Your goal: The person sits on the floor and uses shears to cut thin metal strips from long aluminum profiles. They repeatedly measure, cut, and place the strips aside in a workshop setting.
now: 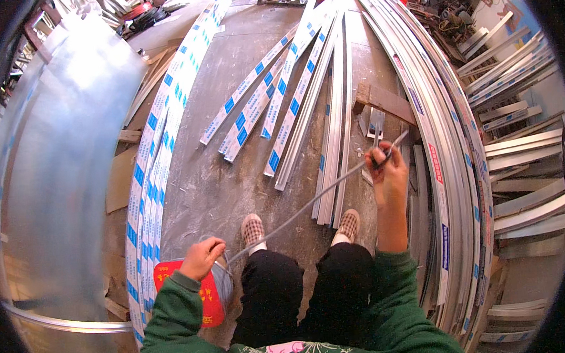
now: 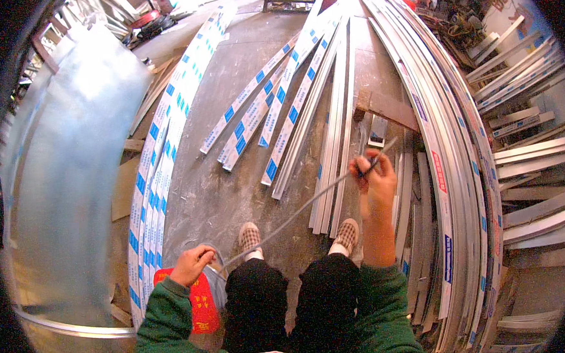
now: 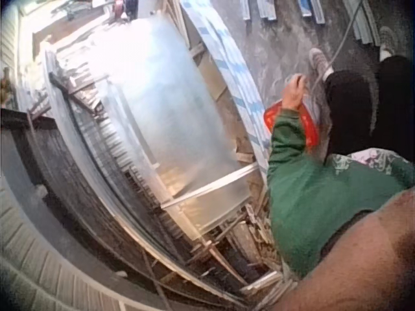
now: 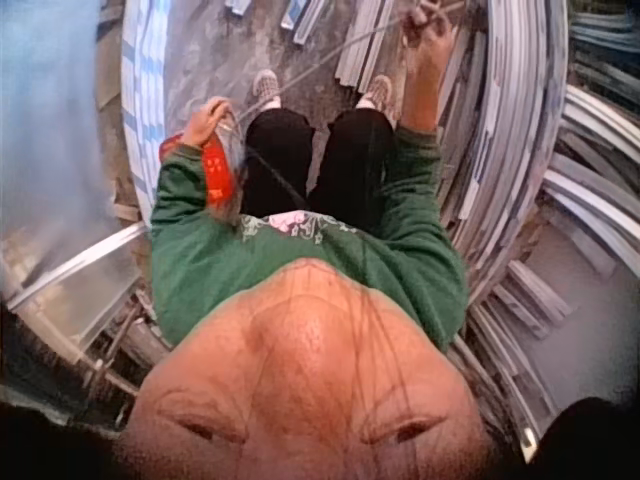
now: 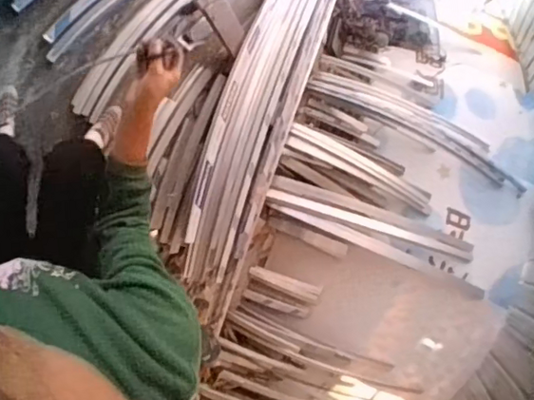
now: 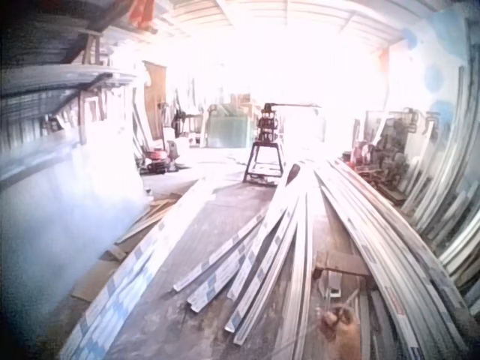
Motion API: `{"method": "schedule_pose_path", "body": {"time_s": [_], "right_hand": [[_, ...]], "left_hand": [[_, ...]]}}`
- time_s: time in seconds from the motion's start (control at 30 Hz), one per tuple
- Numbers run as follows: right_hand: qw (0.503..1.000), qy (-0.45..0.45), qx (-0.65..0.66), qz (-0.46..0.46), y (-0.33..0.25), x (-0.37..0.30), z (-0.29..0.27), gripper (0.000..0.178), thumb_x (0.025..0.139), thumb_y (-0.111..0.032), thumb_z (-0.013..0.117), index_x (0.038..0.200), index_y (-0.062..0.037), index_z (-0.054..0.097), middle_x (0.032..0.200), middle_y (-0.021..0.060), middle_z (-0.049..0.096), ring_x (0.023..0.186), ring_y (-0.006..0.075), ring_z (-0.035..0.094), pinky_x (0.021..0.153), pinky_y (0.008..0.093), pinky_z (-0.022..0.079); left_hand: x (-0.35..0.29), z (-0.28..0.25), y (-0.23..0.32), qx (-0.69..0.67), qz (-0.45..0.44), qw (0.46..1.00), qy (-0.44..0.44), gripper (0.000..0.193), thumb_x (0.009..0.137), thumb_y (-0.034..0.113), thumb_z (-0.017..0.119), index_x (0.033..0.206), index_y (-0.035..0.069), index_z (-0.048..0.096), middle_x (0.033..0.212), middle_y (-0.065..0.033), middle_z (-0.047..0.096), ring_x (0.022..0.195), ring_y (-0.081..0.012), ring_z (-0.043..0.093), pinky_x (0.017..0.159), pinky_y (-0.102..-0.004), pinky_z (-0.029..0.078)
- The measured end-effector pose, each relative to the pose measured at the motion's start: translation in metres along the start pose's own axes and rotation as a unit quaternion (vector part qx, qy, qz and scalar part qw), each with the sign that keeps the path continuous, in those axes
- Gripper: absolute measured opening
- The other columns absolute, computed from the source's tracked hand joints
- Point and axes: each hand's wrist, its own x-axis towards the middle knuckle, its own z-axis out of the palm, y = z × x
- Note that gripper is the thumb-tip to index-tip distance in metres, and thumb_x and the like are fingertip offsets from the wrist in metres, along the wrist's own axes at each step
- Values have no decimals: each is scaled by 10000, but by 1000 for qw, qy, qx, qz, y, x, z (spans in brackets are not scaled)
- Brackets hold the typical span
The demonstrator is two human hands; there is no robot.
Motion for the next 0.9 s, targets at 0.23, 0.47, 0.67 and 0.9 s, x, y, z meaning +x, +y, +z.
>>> {"method": "schedule_pose_path", "body": {"time_s": [0.23, 0.47, 0.67, 0.9], "right_hand": [[994, 18, -57, 94, 43, 18, -43, 217, 883, 7, 682, 1075, -30, 590, 876, 110, 675, 782, 194, 695, 653, 280, 594], [982, -8, -109, 156, 78, 39, -51, 228, 860, -4, 697, 1058, -39, 588, 854, 78, 647, 764, 202, 692, 643, 294, 576], [967, -16, -117, 225, 101, 53, -67, 273, 846, -23, 730, 1080, -19, 589, 859, 68, 651, 764, 192, 692, 665, 306, 577], [952, -63, -116, 278, 123, 62, -64, 285, 858, -20, 736, 1095, -3, 578, 884, 70, 639, 781, 194, 685, 686, 306, 575]], "left_hand": [[204, 15, -1, 120, 143, 982, 17, 317, 913, 252, 654, 1127, 28, 593, 959, -185, 679, 880, -359, 667, 757, -426, 515], [417, 75, 1, 311, 184, 928, 84, 537, 874, 176, 660, 1309, -73, 467, 1298, -253, 511, 1179, -404, 536, 989, -449, 471], [509, 121, -10, 393, 108, 894, 188, 741, 834, 244, 738, 1416, -70, 404, 1496, -278, 350, 1344, -403, 402, 1105, -428, 394], [542, 129, -39, 385, 21, 903, 189, 931, 779, 201, 804, 1494, -46, 262, 1355, -260, 484, 1238, -389, 522, 976, -376, 519]]}}
